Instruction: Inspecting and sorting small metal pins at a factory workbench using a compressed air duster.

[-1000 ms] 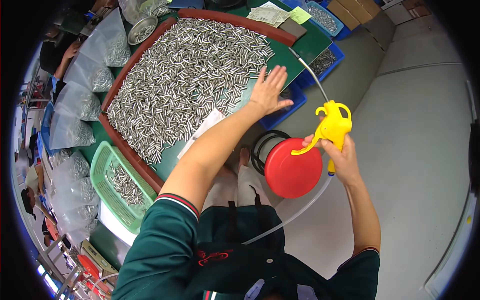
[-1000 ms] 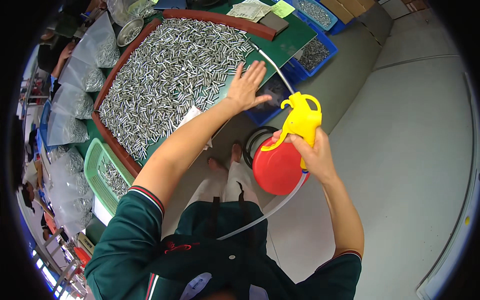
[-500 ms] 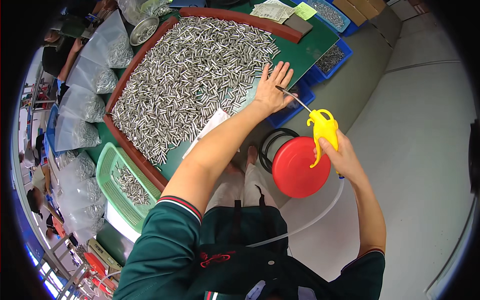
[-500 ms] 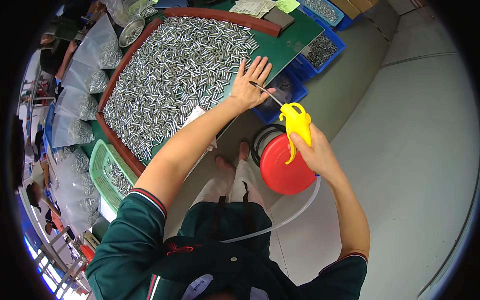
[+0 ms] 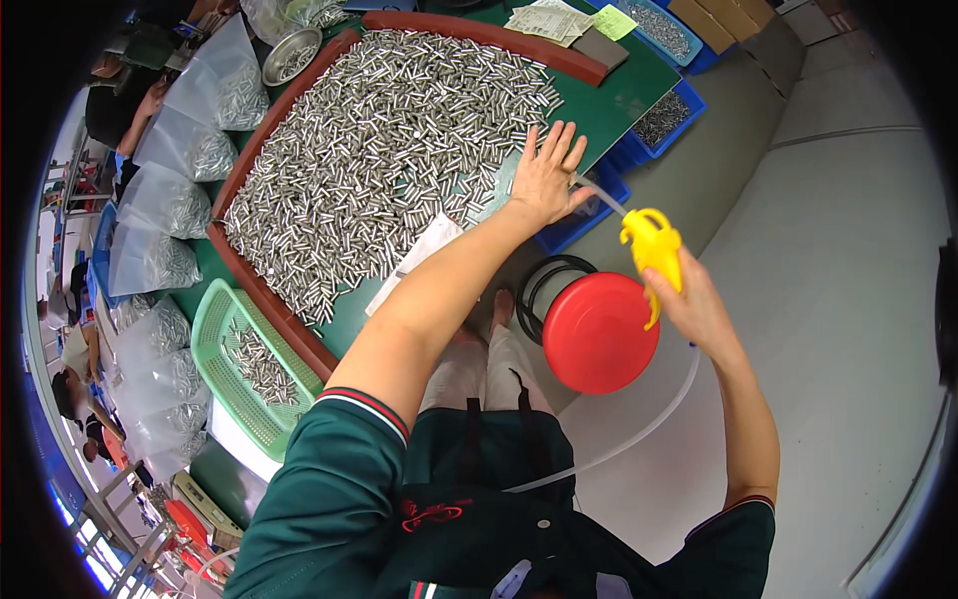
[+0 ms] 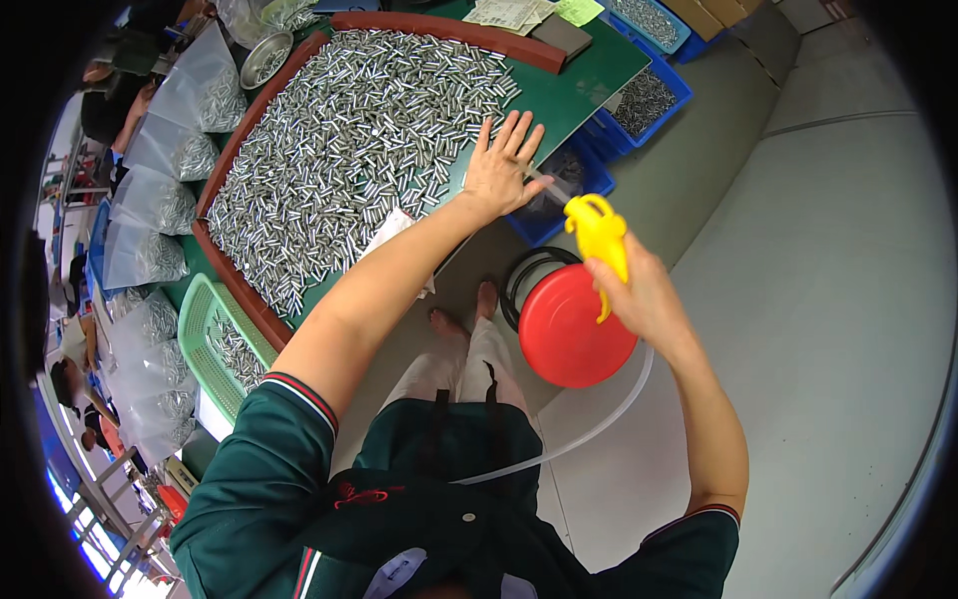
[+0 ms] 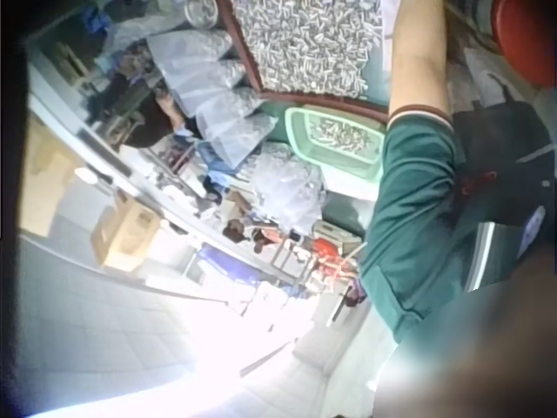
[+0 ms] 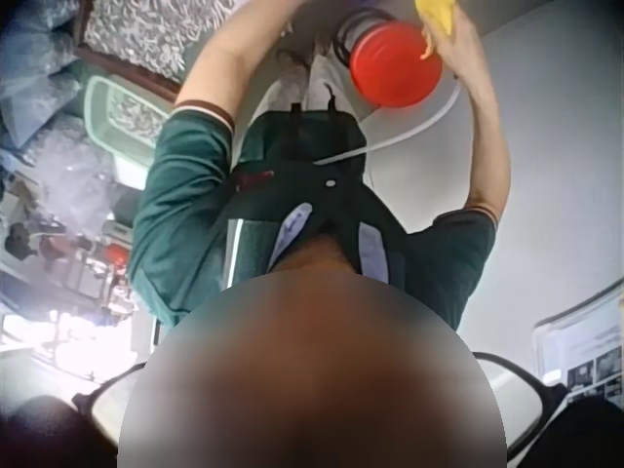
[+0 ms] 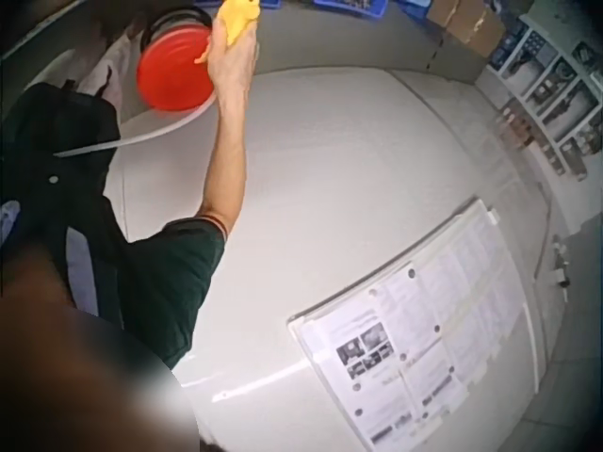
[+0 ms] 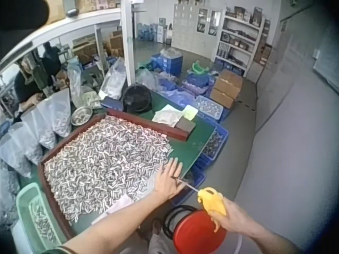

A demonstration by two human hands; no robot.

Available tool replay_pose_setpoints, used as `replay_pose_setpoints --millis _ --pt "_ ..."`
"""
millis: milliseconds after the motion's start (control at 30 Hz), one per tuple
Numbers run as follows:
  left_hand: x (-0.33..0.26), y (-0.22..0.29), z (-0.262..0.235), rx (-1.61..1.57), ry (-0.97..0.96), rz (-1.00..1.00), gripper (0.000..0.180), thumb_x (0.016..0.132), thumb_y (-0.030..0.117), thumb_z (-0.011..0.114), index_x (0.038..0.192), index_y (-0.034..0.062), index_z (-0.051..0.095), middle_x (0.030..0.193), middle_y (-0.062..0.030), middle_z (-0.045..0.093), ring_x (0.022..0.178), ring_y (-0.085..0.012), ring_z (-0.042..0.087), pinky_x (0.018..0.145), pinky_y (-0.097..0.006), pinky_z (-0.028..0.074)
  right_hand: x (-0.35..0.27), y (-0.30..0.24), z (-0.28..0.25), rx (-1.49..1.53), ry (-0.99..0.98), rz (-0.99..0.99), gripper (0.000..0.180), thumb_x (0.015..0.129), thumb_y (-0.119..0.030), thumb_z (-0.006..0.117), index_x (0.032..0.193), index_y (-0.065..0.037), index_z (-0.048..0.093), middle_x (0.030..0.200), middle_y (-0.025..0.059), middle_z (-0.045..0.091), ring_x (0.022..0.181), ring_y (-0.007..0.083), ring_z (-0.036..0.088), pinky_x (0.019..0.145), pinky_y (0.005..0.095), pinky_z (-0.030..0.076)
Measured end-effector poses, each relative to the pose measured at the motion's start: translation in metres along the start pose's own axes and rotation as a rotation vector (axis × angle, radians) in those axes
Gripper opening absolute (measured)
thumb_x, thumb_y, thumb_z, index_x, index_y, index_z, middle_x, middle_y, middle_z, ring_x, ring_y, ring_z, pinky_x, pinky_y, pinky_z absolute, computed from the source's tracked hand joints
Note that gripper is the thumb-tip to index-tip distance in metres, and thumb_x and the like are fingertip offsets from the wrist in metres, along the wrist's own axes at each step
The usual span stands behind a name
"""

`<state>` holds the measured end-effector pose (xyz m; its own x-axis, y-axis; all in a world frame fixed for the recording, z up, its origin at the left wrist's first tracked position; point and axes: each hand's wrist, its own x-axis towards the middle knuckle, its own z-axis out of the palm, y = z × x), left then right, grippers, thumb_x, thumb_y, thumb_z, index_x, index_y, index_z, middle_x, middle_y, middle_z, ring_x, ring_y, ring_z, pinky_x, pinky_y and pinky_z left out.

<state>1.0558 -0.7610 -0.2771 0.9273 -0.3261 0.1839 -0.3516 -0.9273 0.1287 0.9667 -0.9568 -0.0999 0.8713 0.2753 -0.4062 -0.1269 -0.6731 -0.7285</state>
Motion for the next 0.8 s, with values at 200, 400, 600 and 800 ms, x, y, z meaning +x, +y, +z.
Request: replay_pose_setpoints --millis 200,400,600,800 --pt "0.0 0.001 -0.002 0.016 -0.047 -0.009 0.079 0.084 0.062 0.038 0.142 0.0112 0.024 0.148 -0.0103 0.02 0.138 -0.026 0.013 0.11 -0.048 0.008 0.005 0.001 -0.001 -0.053 -0.028 -0.039 0.03 0.086 -0.021 0.058 0.103 0.003 0.05 0.072 0.0136 0.061 0.066 0.0249 0.062 0.064 0.035 0.048" --pt "0.0 -0.001 -0.001 0.015 -0.015 -0.004 0.078 0.083 0.062 0.04 0.141 0.0108 0.027 0.148 -0.0105 0.021 0.138 -0.0261 0.014 0.11 -0.048 0.009 0.004 -0.004 0.004 -0.026 -0.037 -0.028 0.029 0.086 -0.02 0.059 0.101 0.003 0.051 0.07 0.0112 0.06 0.063 0.0208 0.061 0.061 0.0333 0.047" --pt "-0.002 -0.003 0.001 -0.054 0.047 0.005 0.076 0.083 0.059 0.042 0.139 0.0096 0.031 0.147 -0.0112 0.024 0.137 -0.027 0.017 0.109 -0.05 0.01 0.0 -0.006 0.002 -0.007 -0.033 -0.011 0.029 0.086 -0.019 0.058 0.104 0.003 0.051 0.07 0.0099 0.059 0.063 0.0178 0.06 0.059 0.0312 0.048" --pt "-0.003 -0.006 0.0 -0.068 0.077 0.048 0.072 0.084 0.056 0.044 0.136 0.0072 0.037 0.144 -0.0139 0.027 0.135 -0.0288 0.021 0.109 -0.049 0.013 -0.001 0.002 0.001 0.019 -0.018 -0.036 0.026 0.087 -0.018 0.057 0.1 0.002 0.051 0.071 0.0092 0.06 0.062 0.0175 0.06 0.059 0.031 0.048"
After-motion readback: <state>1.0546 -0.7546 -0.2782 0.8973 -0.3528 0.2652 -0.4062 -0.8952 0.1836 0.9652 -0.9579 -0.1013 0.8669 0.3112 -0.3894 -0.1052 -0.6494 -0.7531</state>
